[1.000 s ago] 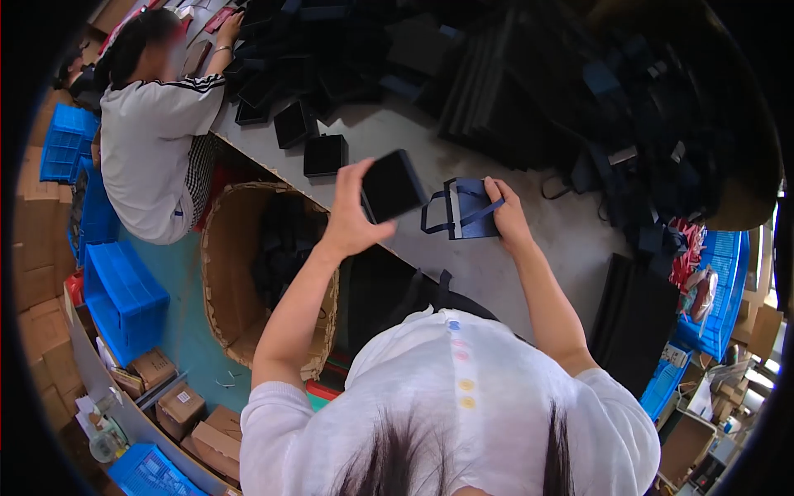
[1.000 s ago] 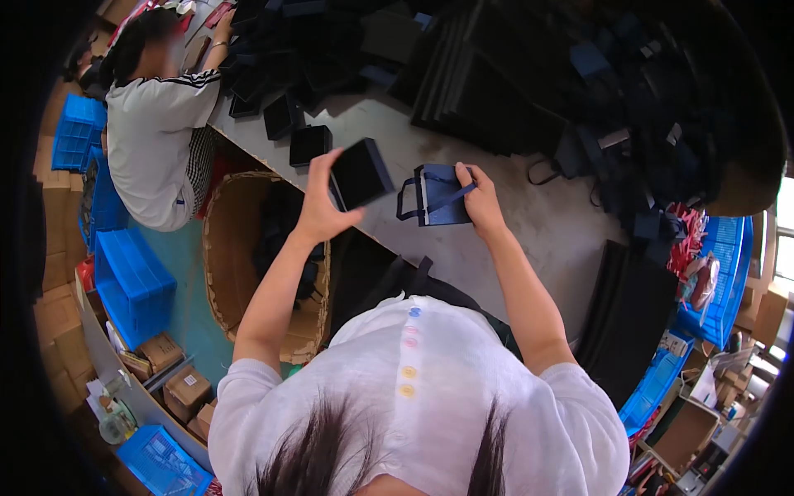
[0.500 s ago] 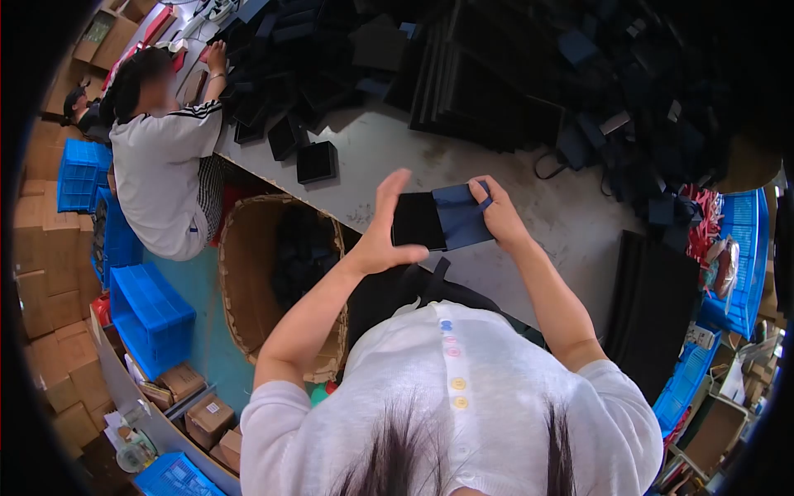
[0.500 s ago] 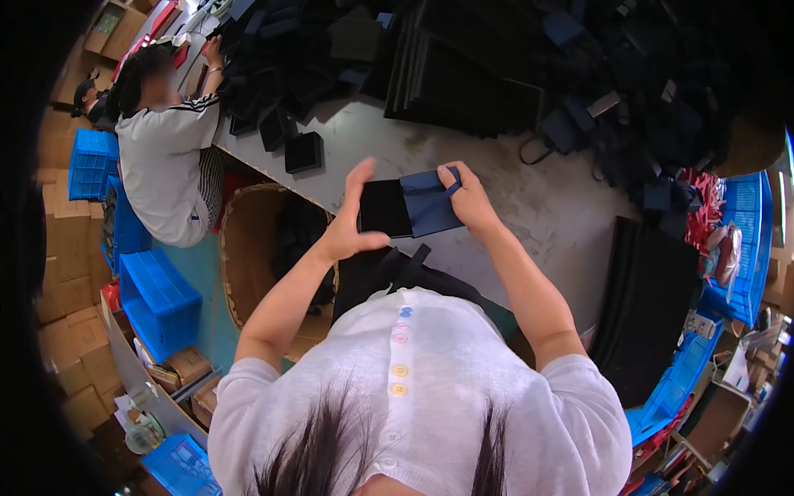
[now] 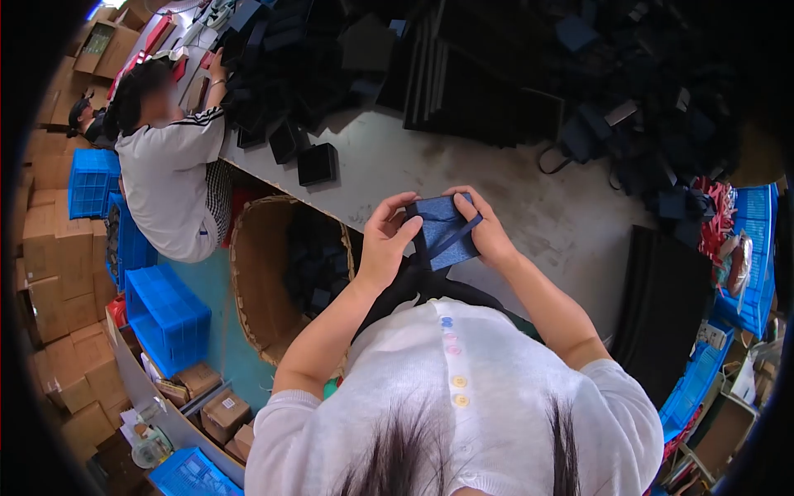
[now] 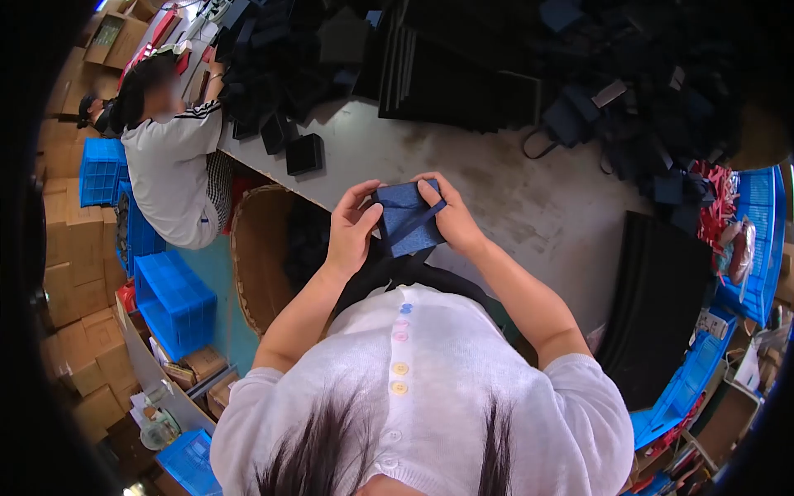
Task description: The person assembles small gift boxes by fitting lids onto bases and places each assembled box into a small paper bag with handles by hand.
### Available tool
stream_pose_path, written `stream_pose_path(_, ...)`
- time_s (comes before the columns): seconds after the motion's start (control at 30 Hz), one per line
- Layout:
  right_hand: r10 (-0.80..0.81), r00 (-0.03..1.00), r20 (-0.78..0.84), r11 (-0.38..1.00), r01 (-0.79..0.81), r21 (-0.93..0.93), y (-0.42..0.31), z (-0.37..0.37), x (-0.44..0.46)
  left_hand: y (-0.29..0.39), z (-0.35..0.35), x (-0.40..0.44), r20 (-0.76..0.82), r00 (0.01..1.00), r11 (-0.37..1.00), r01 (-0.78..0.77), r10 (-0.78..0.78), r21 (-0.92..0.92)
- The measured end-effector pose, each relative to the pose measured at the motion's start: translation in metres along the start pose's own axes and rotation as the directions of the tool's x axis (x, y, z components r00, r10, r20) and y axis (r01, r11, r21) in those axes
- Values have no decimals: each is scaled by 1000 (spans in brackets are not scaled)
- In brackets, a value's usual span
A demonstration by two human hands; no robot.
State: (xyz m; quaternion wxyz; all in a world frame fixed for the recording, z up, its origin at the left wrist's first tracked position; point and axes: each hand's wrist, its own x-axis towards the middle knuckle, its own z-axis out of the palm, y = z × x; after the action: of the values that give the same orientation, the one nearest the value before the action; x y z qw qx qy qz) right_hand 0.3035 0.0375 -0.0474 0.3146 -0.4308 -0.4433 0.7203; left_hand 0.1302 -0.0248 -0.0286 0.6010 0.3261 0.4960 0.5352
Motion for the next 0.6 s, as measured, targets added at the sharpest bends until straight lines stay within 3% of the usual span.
stream_pose_path(0.07, 121, 991, 58, 945, -133, 299, -7, 4, -3, 2, 2, 1, -27, 997, 997, -72, 71, -40)
stream_pose_path(0.2, 159, 983, 92, 928, -180, 327, -20, 6, -9, 12, 2, 5, -112, 994, 997, -21, 12, -73)
stream_pose_path(0.27, 173, 978, 113, 914, -203, 353, -25, 6, -11, 20, 8, 5, -88, 964, 968, -248, 250, 32)
stream_pose_path(0.4, 180, 975, 131, 904, -217, 368, -28, 8, -16, 32, 16, -1, -47, 965, 965, -256, 259, 48)
stream_pose_path(0.47, 199, 964, 176, 916, -247, 316, -28, 8, -18, 29, 4, 3, 34, 981, 981, -193, 193, 5)
stream_pose_path(0.6, 250, 946, 206, 898, -306, 315, -31, 10, -21, 32, 6, 1, -47, 987, 988, -151, 152, 17)
